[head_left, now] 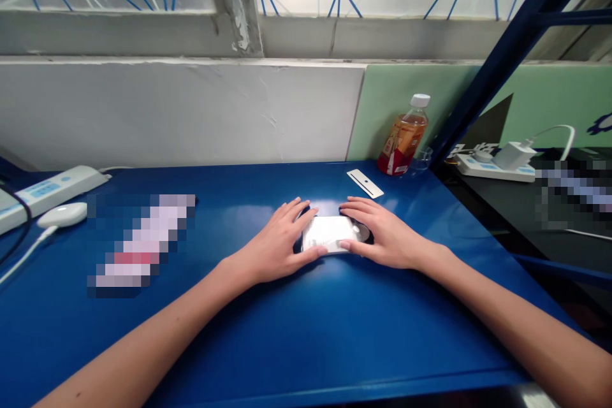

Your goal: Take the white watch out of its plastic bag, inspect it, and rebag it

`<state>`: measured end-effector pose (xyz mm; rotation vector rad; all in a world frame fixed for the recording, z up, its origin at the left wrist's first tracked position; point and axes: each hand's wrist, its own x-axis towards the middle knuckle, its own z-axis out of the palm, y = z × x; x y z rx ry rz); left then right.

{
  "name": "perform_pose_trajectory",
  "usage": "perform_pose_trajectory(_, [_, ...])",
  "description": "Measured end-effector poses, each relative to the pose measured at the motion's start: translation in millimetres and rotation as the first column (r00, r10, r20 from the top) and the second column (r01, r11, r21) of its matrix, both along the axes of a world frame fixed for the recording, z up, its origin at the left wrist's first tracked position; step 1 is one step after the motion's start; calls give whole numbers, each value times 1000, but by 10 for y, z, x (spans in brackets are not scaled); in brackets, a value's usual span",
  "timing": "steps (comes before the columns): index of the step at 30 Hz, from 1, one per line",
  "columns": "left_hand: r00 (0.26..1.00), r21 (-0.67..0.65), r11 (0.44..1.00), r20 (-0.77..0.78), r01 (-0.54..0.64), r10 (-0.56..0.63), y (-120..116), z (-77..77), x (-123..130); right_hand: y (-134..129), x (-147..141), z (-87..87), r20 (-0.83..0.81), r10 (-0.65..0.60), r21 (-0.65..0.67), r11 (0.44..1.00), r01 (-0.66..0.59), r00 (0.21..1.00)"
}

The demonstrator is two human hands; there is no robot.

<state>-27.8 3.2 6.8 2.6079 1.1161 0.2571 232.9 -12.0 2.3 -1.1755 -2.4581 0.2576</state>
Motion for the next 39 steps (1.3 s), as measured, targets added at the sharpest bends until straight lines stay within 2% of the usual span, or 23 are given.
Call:
perform_pose_trajectory(7, [1000, -3, 1000, 18, -3, 3, 27, -35, 16, -13, -4, -23, 18, 14, -44, 999, -13, 1000])
perform_pose_trajectory(18, [999, -3, 1000, 25, 24, -24, 18, -6, 18, 42, 49, 119, 5, 155, -174, 973, -151, 988])
perform_pose_trajectory(26, [999, -21, 999, 12, 33, -33, 9, 10, 29, 48, 126, 101, -35, 119, -338, 933, -124, 992])
perform_pose_trajectory(39, [997, -24, 998, 37, 63, -62, 32, 36, -7, 115, 227, 34, -107, 145, -315, 933, -172, 984])
